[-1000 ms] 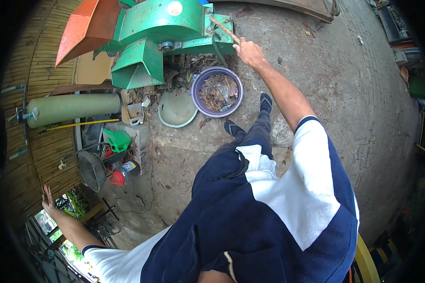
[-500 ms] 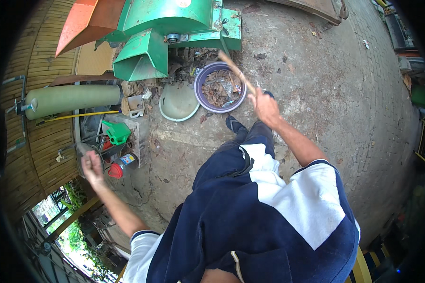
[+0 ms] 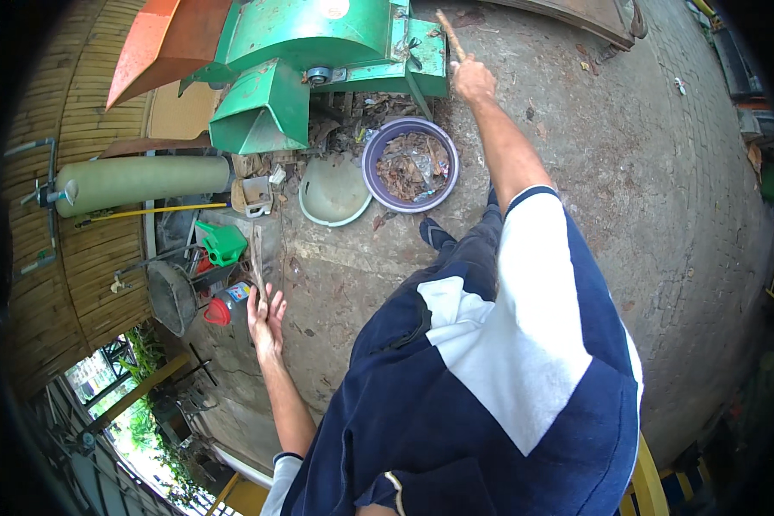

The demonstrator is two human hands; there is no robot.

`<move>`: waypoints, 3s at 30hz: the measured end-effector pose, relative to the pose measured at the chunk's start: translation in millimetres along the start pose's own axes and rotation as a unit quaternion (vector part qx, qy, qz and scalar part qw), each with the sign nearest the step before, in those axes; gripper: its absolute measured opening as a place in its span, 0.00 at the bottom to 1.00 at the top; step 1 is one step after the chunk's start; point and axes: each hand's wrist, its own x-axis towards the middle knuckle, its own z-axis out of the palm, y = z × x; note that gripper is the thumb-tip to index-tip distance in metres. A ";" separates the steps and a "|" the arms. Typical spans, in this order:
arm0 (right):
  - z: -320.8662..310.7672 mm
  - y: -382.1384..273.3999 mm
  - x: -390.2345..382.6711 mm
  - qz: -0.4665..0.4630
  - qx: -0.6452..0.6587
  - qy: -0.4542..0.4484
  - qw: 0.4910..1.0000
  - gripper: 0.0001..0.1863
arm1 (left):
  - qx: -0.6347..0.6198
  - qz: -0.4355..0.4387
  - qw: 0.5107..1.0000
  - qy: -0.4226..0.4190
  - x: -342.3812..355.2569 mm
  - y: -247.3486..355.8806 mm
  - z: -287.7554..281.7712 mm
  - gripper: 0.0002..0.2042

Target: The recorder fits a drive belt onto a motor pulley for a shredder machine, uses a stick to clear the hopper, and checks the electrical connection.

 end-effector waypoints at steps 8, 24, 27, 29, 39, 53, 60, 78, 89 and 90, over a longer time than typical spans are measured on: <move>29.5 -4.0 -100.9 -0.042 0.022 -0.067 0.997 0.23 | -0.029 -0.005 0.995 0.098 -24.5 -8.0 -45.5 0.27; -73.0 34.1 -116.0 -0.086 -0.020 -0.004 0.996 0.24 | -0.036 0.045 0.996 0.073 11.9 15.5 -13.3 0.29; -61.9 28.5 -31.1 -0.057 -0.024 -0.004 0.998 0.25 | -0.015 0.056 0.996 0.062 -1.8 17.3 -11.8 0.30; -50.8 22.3 1.3 -0.036 -0.026 -0.011 0.999 0.25 | -0.010 0.059 0.996 0.061 -14.5 14.3 -20.0 0.31; 14.2 34.1 -46.8 -0.022 0.014 -0.058 0.998 0.26 | -0.070 0.019 0.980 0.184 -58.7 -3.0 -70.8 0.28; 16.6 96.8 -329.9 -0.156 -0.093 -0.224 0.957 0.23 | -0.053 -0.003 0.996 0.065 20.3 -38.6 -16.3 0.28; -72.4 53.3 -246.5 -0.078 -0.081 -0.095 0.989 0.24 | -0.063 -0.043 0.997 0.028 30.9 -62.8 17.9 0.26; 69.3 127.8 -330.3 -0.159 -0.122 -0.327 0.924 0.21 | -0.142 -0.143 0.940 0.274 -133.7 -220.9 -25.9 0.21; -66.0 341.6 -295.0 0.206 -0.041 -0.118 0.971 0.28 | 0.277 -0.331 0.871 0.237 -232.0 -324.5 -83.4 0.17; -80.1 372.4 -297.9 0.225 -0.025 -0.103 0.969 0.29 | 0.310 -0.323 0.869 0.208 -220.8 -318.9 -93.4 0.18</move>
